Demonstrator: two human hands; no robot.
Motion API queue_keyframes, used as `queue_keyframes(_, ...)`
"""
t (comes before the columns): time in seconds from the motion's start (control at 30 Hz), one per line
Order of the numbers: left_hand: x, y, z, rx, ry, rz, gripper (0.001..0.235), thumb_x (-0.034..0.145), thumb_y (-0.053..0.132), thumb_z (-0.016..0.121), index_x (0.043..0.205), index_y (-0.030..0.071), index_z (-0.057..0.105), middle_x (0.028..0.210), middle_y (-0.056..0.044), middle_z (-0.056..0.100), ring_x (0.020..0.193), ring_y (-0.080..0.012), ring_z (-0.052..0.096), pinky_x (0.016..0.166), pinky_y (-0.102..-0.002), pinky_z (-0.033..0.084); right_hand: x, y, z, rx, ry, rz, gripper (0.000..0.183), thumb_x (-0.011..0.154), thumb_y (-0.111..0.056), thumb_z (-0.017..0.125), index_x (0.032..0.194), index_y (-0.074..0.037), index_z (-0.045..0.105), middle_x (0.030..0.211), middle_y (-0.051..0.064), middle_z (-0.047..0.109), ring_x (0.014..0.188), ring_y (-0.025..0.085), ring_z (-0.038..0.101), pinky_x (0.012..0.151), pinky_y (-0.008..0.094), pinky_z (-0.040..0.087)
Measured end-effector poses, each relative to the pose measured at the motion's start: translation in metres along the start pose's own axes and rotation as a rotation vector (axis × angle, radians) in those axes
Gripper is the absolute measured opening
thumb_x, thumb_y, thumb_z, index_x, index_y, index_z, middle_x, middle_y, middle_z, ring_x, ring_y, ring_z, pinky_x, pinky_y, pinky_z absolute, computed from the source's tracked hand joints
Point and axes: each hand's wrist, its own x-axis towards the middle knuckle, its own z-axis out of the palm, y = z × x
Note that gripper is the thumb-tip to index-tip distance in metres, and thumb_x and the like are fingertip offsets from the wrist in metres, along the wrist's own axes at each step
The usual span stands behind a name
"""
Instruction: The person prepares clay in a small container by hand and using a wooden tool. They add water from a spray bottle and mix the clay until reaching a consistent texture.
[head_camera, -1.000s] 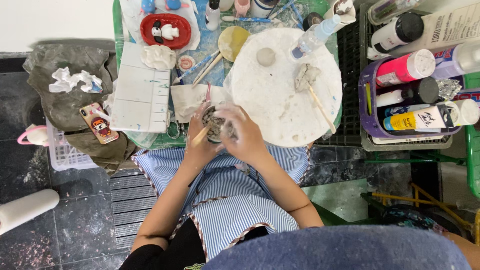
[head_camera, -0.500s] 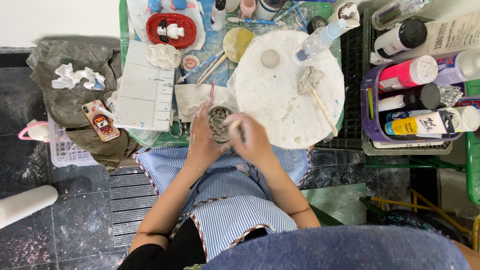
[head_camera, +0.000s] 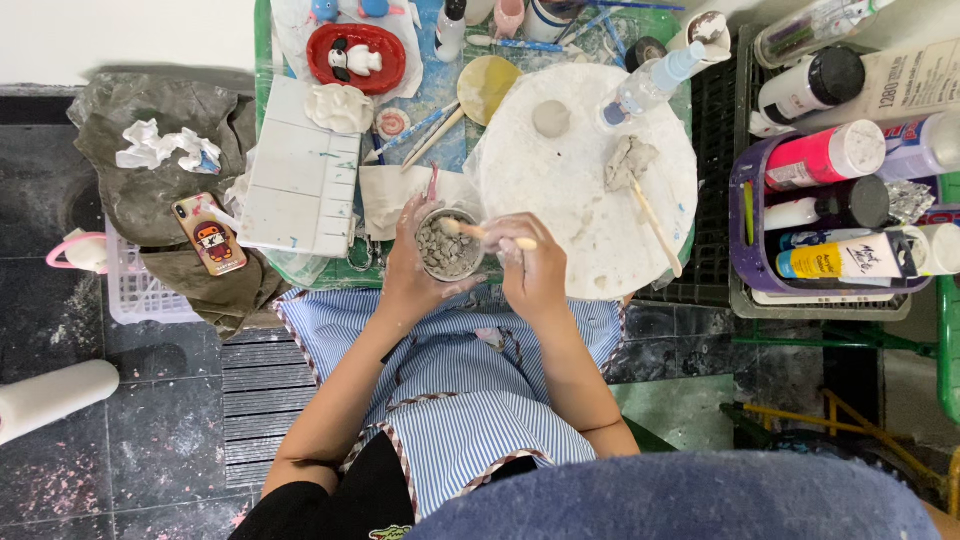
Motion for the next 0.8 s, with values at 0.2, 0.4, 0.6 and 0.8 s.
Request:
queue_keyframes(0.2,0.0,-0.001,-0.004,-0.001,-0.022,0.017,0.132,0.053,0.028,0.102,0.157,0.0,0.026,0.154,-0.023,0.044,0.14,-0.0402,0.05,0.116,-0.045,0.043,-0.004,-0.008,0.013,-0.178,-0.201,-0.005,0.016,0.095,0.003,0.058,0.108,-0.004,0.063,0.111,0.014,0.073,0.092,0.026,0.073,0.079,0.033,0.06)
queue_keyframes(0.4,0.001,0.002,-0.003,-0.059,-0.025,-0.05,0.127,0.059,0.025,0.102,0.158,0.0,0.026,0.151,-0.022,0.049,0.14,-0.0375,0.053,0.116,-0.042,0.045,0.001,-0.008,0.015,-0.174,-0.234,0.033,0.032,0.083,0.008,0.054,0.107,-0.006,0.07,0.106,0.012,0.073,0.09,0.024,0.075,0.08,0.031,0.061)
queue_keyframes(0.6,-0.001,0.001,-0.001,-0.032,-0.021,-0.02,0.131,0.058,0.033,0.104,0.155,-0.002,0.023,0.145,-0.02,0.05,0.135,-0.0355,0.054,0.114,-0.042,0.045,0.011,-0.009,0.007,0.027,-0.078,0.132,0.024,0.094,0.005,0.049,0.105,-0.003,0.069,0.105,0.01,0.075,0.084,0.024,0.074,0.076,0.031,0.06)
queue_keyframes(0.8,0.002,0.0,-0.003,-0.029,-0.015,0.015,0.128,0.058,0.032,0.102,0.156,-0.001,0.026,0.149,-0.022,0.049,0.136,-0.0365,0.054,0.114,-0.043,0.045,0.009,-0.012,0.006,-0.159,-0.108,-0.032,0.015,0.096,0.002,0.055,0.104,-0.003,0.066,0.104,0.01,0.074,0.09,0.025,0.075,0.082,0.032,0.061)
